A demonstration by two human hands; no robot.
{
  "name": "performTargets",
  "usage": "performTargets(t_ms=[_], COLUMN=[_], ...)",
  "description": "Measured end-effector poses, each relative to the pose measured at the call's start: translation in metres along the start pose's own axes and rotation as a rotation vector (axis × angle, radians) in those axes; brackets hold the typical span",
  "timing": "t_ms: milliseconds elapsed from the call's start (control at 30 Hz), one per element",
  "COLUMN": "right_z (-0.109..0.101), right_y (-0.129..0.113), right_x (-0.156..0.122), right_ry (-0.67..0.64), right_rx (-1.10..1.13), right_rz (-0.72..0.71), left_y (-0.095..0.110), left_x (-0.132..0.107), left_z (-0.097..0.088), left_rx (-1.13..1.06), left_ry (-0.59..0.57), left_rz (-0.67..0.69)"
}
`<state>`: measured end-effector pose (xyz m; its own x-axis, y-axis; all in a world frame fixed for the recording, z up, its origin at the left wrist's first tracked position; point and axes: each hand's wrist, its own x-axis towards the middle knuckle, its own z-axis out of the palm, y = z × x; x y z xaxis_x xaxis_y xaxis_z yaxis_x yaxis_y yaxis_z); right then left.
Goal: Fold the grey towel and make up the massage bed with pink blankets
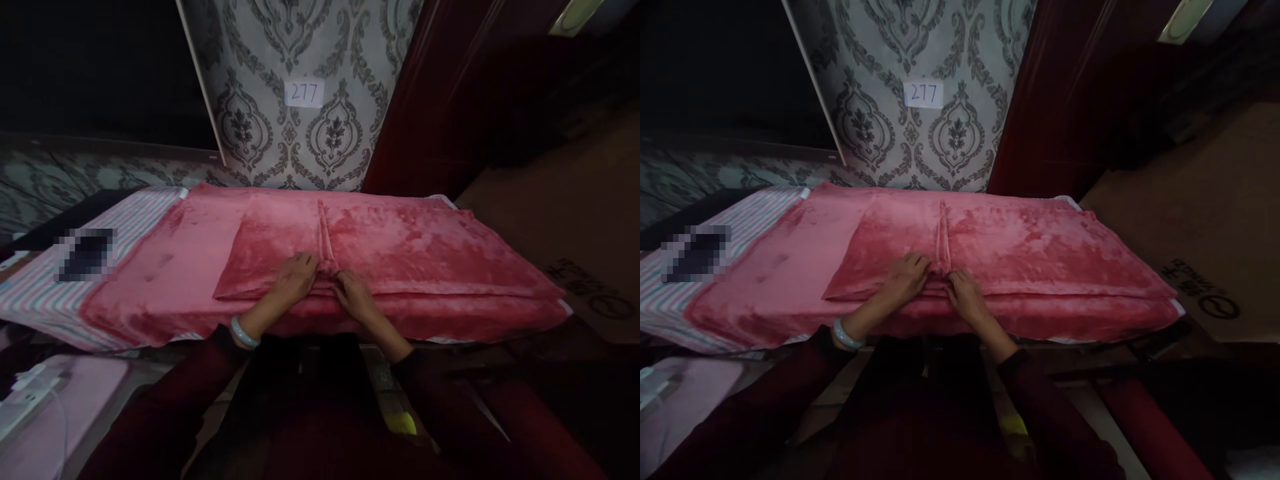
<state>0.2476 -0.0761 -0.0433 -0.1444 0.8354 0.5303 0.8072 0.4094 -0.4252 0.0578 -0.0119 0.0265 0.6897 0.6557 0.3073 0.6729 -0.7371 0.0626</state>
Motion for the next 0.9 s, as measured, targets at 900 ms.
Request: performTargets(t_ms=[900], right_z=[0.002], right_y=[-0.003], right_x=[-0.005], right_ry=[0.154], right_rx=[0.032], right_rz=[0.104], left_y=[0.006], left_x=[-0.026], left_z=[0.018], left_rx=[0.031], left_ry=[-0.011], left_rz=[0.133])
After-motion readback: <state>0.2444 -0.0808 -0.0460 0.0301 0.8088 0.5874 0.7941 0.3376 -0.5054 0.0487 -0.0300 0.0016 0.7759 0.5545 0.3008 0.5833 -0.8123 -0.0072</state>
